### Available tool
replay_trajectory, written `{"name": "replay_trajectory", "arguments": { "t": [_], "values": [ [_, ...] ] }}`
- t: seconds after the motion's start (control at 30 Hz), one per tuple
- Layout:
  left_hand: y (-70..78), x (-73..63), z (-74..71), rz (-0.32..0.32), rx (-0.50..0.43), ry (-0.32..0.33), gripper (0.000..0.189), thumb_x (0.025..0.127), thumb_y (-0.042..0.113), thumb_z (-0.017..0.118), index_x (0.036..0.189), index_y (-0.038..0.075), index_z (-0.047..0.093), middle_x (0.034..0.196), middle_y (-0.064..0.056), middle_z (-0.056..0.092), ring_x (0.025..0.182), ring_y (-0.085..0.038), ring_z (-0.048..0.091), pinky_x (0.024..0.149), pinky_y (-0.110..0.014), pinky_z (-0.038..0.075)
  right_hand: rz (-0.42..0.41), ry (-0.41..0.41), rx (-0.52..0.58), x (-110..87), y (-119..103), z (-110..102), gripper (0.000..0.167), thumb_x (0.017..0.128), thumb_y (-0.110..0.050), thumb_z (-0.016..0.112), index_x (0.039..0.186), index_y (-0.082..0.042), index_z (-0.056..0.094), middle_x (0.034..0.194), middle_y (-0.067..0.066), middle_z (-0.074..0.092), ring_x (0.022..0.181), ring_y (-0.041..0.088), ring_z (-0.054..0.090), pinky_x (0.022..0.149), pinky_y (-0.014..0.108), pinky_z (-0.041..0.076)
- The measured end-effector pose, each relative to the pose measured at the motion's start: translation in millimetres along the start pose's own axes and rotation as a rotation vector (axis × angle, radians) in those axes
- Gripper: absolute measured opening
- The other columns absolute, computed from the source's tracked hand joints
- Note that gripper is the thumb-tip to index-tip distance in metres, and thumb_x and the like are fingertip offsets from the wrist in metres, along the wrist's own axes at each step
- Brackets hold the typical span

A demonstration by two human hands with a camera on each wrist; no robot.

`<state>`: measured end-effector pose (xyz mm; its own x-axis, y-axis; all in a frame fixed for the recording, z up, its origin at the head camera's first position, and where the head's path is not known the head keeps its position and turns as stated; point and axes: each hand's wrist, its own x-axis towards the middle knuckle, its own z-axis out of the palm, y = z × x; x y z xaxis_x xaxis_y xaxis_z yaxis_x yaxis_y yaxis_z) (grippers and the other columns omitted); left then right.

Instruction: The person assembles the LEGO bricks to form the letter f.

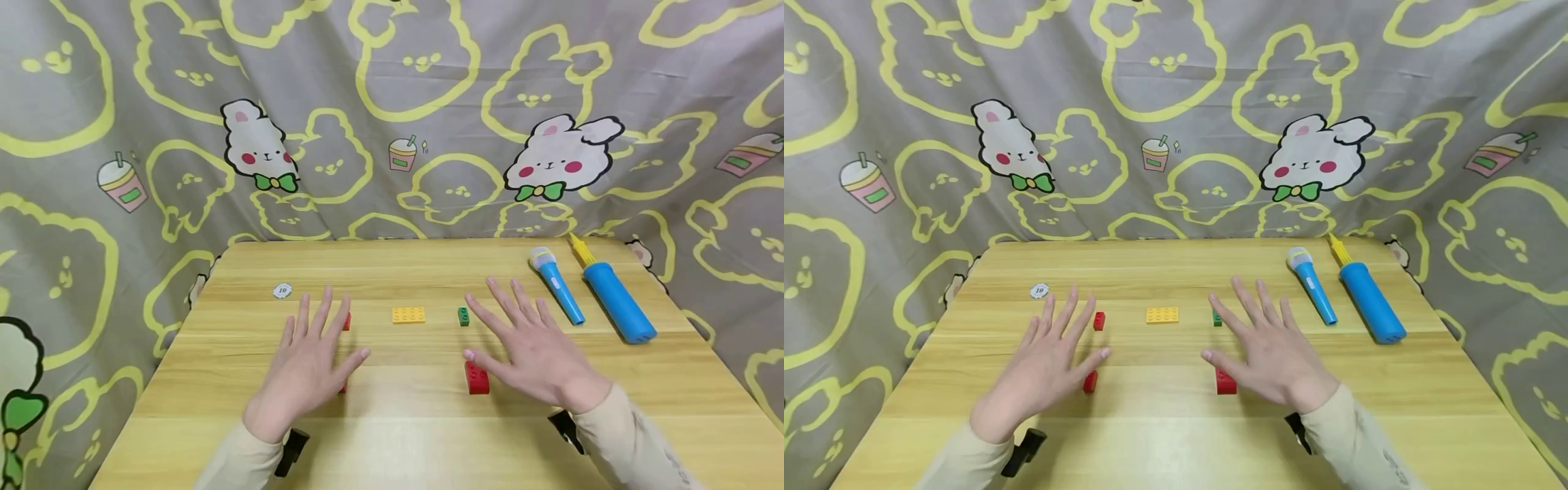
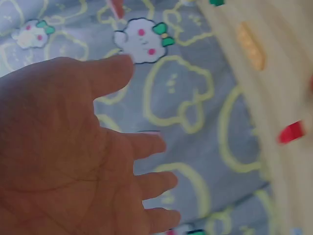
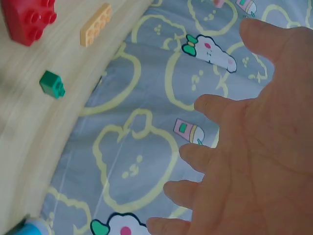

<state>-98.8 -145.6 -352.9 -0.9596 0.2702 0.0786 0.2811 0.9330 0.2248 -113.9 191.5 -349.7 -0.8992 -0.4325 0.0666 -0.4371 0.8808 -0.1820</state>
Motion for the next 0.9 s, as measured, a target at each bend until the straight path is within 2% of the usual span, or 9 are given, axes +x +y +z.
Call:
{"name": "replay_trajectory", "arguments": {
  "t": [0.1,0.2,0.27,0.33,0.4,0.47,0.6,0.73,0.9],
  "values": [
    [-7.8,-4.2,13.4,-0.014,-0.042,-0.091,0.081,0.092,0.055,0.062,0.156,0.016,0.030,0.159,-0.020,0.019,0.143,-0.049,0.009,0.109,-0.065,0.016,-0.027,-0.026,0.038,0.9,-4,7,0.077,0.093,-0.072,0.039,0.157,-0.033,0.022,0.164,0.008,0.006,0.146,0.042,0.006,0.108,0.066,0.013],
    [-16.4,-9.4,29.1,-0.015,-0.109,-0.165,0.083,0.084,0.044,0.076,0.150,0.010,0.040,0.147,-0.027,0.038,0.136,-0.052,0.029,0.106,-0.064,0.025,-0.077,-0.065,0.090,4.8,-8,15,0.077,0.093,-0.071,0.041,0.155,-0.026,0.034,0.158,0.014,0.026,0.140,0.041,0.028,0.107,0.063,0.024],
    [-21.6,-11.8,38.8,-0.001,-0.155,-0.177,0.079,0.077,0.036,0.084,0.141,0.006,0.049,0.136,-0.027,0.049,0.126,-0.048,0.043,0.102,-0.061,0.034,-0.111,-0.099,0.117,9.4,-12,21,0.077,0.093,-0.070,0.043,0.151,-0.020,0.042,0.147,0.015,0.044,0.128,0.035,0.048,0.103,0.058,0.034],
    [-26.5,-12.5,47.4,0.028,-0.181,-0.160,0.071,0.071,0.029,0.089,0.129,0.004,0.055,0.122,-0.022,0.056,0.113,-0.041,0.052,0.094,-0.056,0.041,-0.146,-0.137,0.145,15.5,-16,26,0.074,0.094,-0.067,0.045,0.147,-0.014,0.048,0.131,0.012,0.058,0.106,0.024,0.060,0.096,0.051,0.044],
    [-29.9,-12.3,53.5,0.051,-0.184,-0.133,0.061,0.069,0.023,0.091,0.118,0.007,0.058,0.112,-0.014,0.056,0.102,-0.033,0.054,0.087,-0.051,0.045,-0.181,-0.165,0.161,22.1,-22,32,0.070,0.096,-0.062,0.047,0.144,-0.011,0.051,0.123,0.011,0.063,0.098,0.022,0.062,0.091,0.046,0.047],
    [-32.2,-12.0,57.4,0.069,-0.169,-0.102,0.051,0.070,0.020,0.090,0.108,0.009,0.059,0.104,-0.010,0.054,0.095,-0.030,0.052,0.079,-0.048,0.045,-0.220,-0.193,0.178,29.6,-29,37,0.064,0.098,-0.055,0.051,0.142,-0.009,0.052,0.120,0.012,0.064,0.098,0.022,0.063,0.091,0.045,0.048],
    [-33.6,-11.6,61.4,0.098,-0.118,-0.040,0.039,0.073,0.019,0.089,0.095,0.014,0.057,0.098,-0.008,0.051,0.089,-0.029,0.050,0.071,-0.044,0.043,-0.284,-0.223,0.178,50.5,-44,46,0.054,0.099,-0.044,0.057,0.140,-0.009,0.055,0.125,0.012,0.063,0.112,0.024,0.061,0.093,0.043,0.047],
    [-30.8,-14.2,66.5,0.125,-0.093,-0.001,0.039,0.069,0.023,0.090,0.086,0.017,0.056,0.110,-0.016,0.055,0.104,-0.038,0.052,0.077,-0.052,0.047,-0.313,-0.229,0.146,78.1,-58,53,0.050,0.098,-0.040,0.061,0.137,-0.009,0.057,0.122,0.010,0.065,0.108,0.022,0.063,0.090,0.041,0.050],
    [-21.5,-17.4,75.6,0.171,-0.135,0.021,0.039,0.064,0.029,0.092,0.086,0.018,0.061,0.130,-0.027,0.051,0.125,-0.052,0.040,0.088,-0.067,0.042,-0.301,-0.181,0.059,116.0,-75,61,0.046,0.095,-0.040,0.064,0.131,-0.011,0.061,0.116,0.008,0.067,0.101,0.023,0.065,0.082,0.041,0.053]
  ]
}}
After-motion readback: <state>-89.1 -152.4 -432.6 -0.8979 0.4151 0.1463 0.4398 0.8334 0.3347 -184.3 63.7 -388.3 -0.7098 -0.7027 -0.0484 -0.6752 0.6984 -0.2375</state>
